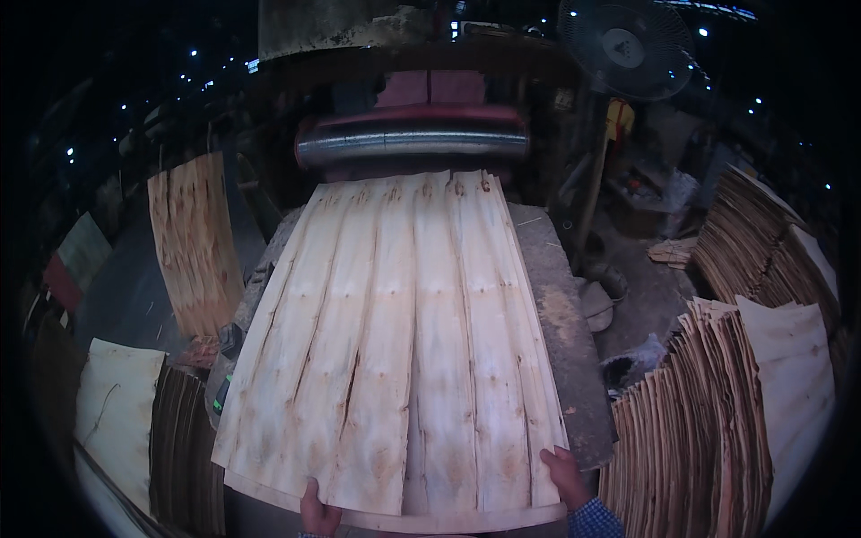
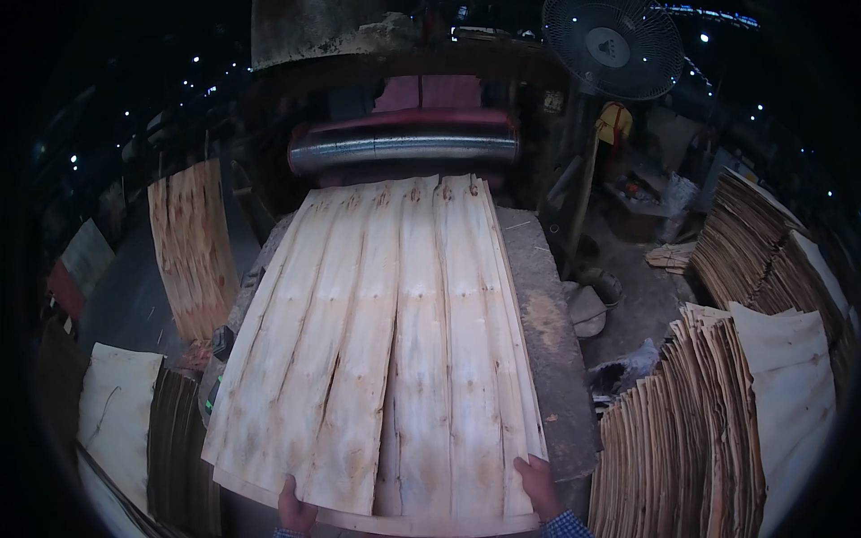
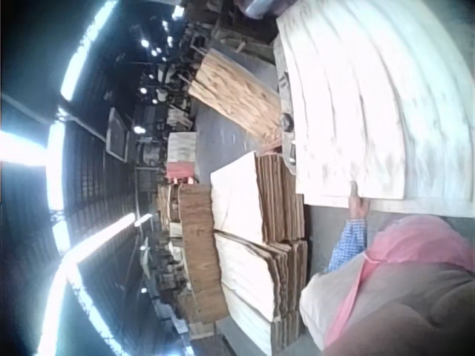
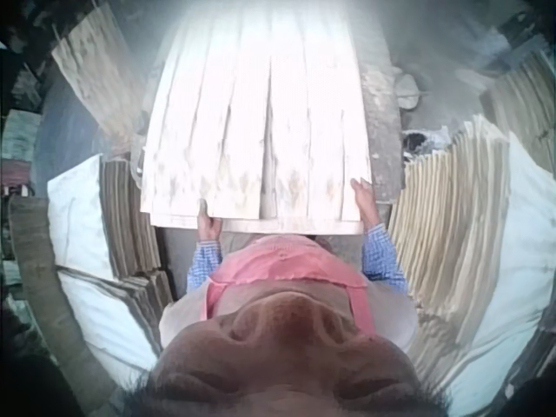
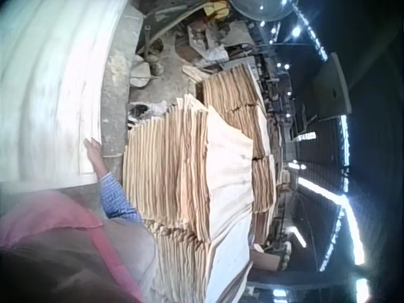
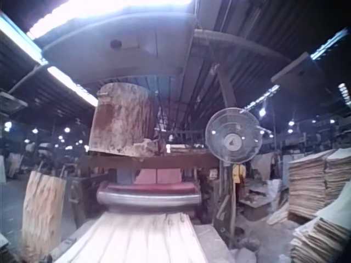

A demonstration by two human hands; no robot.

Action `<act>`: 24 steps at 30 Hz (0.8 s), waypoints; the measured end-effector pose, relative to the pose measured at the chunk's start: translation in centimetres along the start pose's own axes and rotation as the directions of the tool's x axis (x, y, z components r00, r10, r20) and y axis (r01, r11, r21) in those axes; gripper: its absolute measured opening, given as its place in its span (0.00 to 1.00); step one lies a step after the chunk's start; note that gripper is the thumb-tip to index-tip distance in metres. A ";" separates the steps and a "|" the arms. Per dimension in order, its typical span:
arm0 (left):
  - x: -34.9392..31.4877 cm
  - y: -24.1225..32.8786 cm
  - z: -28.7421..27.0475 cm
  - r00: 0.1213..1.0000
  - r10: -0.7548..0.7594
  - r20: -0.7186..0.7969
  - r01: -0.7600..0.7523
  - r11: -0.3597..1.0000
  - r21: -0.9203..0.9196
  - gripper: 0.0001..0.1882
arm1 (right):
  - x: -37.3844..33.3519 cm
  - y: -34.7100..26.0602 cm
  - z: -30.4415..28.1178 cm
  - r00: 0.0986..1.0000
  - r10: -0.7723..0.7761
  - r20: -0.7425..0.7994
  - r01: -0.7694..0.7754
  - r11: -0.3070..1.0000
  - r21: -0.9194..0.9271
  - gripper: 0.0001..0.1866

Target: The person lifts thin sheets of wood veneer from a stack and feeds them one by one into the intake rollers of a large industrial machine.

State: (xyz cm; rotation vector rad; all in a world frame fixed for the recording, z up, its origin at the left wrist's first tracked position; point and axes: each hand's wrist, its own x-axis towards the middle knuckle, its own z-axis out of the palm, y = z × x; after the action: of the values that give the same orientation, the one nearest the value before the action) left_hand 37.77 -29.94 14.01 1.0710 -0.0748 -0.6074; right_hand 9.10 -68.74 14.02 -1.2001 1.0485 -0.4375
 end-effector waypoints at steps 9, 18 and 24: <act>19.0 1.0 3.8 0.988 -0.072 -0.135 0.012 0.915 -0.403 0.23 | 17.5 -7.2 5.7 0.994 -0.106 0.026 0.106 0.994 0.012 0.15; 36.4 0.4 6.2 0.987 -0.050 -0.153 -0.015 0.919 -0.394 0.22 | 32.6 -13.5 10.3 0.988 -0.145 -0.051 0.131 0.967 -0.220 0.16; 44.5 0.9 8.8 0.966 -0.142 -0.215 0.111 0.982 -0.150 0.15 | 34.3 -18.6 12.8 0.817 -0.567 -0.102 0.297 0.565 -0.770 0.24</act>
State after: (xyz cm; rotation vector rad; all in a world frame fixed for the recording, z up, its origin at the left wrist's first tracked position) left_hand 72.30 -58.94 8.94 1.0094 0.2316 -0.5934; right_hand 40.99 -94.50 16.22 -2.2153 1.2671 -0.6685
